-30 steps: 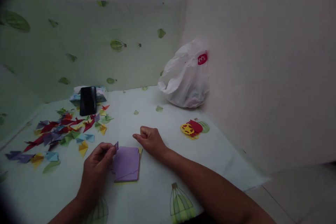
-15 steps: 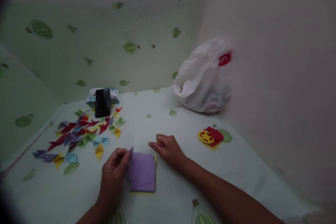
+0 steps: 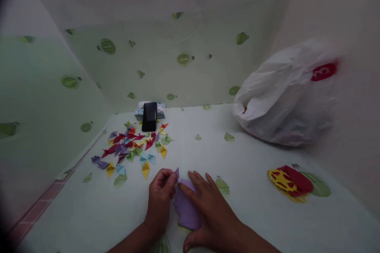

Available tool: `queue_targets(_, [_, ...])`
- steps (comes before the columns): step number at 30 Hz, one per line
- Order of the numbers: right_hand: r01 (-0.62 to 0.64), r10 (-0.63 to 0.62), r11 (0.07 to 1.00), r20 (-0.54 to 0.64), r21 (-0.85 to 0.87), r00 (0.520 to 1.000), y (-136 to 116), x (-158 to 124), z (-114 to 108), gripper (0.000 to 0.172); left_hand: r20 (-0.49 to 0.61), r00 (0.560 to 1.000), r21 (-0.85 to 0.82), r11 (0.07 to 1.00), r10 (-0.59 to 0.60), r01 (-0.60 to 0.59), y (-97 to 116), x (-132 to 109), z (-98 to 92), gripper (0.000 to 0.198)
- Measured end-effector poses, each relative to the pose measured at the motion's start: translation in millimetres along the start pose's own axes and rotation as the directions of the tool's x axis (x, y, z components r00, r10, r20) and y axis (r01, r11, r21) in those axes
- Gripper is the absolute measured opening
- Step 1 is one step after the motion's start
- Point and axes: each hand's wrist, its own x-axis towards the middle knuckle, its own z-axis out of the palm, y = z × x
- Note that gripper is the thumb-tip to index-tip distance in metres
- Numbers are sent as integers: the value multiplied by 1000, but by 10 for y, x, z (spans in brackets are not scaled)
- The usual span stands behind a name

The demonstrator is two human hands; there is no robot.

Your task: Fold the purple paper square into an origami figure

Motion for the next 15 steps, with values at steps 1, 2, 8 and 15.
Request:
queue_targets(1, [-1,1,1000,16,2,1000,-1,1,10,122,5,1000,-14,1000,-6,6,-2,4,2,33])
queue_targets(2, [3,-3,1000,34,7,999,-6,3,16,124,5,1000,-26,1000,-9,9,-4,8,3,34])
queue_targets(8, [-52,53,999,125,-12,991,-136,27,-20,110,-15,1000,-57,998,-6,5,7,2,4,32])
queue_targets(15, [-33,34,999,43,-30,998,-145,-18,-19,83,-7,1000,-88,996,8,-9,12,-13,13,30])
